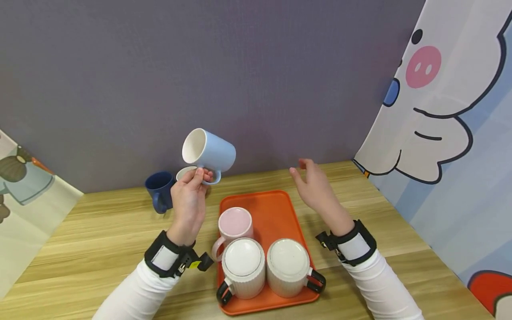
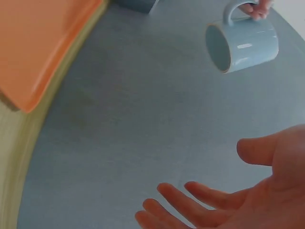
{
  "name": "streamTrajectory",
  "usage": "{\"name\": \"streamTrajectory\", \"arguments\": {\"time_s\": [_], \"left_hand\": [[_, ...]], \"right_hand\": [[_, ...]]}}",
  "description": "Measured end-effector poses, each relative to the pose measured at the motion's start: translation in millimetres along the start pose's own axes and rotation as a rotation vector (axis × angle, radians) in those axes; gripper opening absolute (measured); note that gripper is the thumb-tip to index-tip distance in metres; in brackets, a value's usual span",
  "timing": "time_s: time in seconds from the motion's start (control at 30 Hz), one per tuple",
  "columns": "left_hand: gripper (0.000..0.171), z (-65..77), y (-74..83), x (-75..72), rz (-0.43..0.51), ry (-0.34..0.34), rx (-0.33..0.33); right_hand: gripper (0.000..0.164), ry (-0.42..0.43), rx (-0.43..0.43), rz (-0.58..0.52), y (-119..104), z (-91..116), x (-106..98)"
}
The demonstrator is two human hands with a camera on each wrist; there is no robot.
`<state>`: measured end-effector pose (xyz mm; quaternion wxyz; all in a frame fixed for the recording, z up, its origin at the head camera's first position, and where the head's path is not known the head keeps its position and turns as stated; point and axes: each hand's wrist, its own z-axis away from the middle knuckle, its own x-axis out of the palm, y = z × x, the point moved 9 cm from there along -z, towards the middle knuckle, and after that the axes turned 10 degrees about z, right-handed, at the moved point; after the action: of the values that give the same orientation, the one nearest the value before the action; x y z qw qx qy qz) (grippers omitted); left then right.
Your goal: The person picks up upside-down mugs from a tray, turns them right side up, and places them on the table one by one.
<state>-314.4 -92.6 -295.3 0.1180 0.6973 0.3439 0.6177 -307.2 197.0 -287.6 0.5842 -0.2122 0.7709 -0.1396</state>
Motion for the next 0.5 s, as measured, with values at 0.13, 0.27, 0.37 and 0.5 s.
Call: {"name": "streamTrajectory", "arguments": {"time_s": [0.13,0.27,0.37,0.5], "left_hand": [[0.021,-2.5,-0.7,-4.8,-0.046,0.006,0.011],[0.02,-6.6,-1.4,-11.2,-0.07,0.008,0.042],[0.018,-9.2,-3.1,-17.0,-0.094,0.016,0.057],[0.017,-12.0,-8.0,-25.7,-0.123,0.049,0.044]], "right_hand": [[0.06,0.032,-0.017,0.057,3.8,-0.2,1.8],[0.06,0.055,-0.032,0.109,9.2,0.2,5.8],[0.06,0.065,-0.035,0.142,15.3,1.3,11.0],[0.058,0.082,-0.038,0.157,22.4,4.1,18.2]]}}
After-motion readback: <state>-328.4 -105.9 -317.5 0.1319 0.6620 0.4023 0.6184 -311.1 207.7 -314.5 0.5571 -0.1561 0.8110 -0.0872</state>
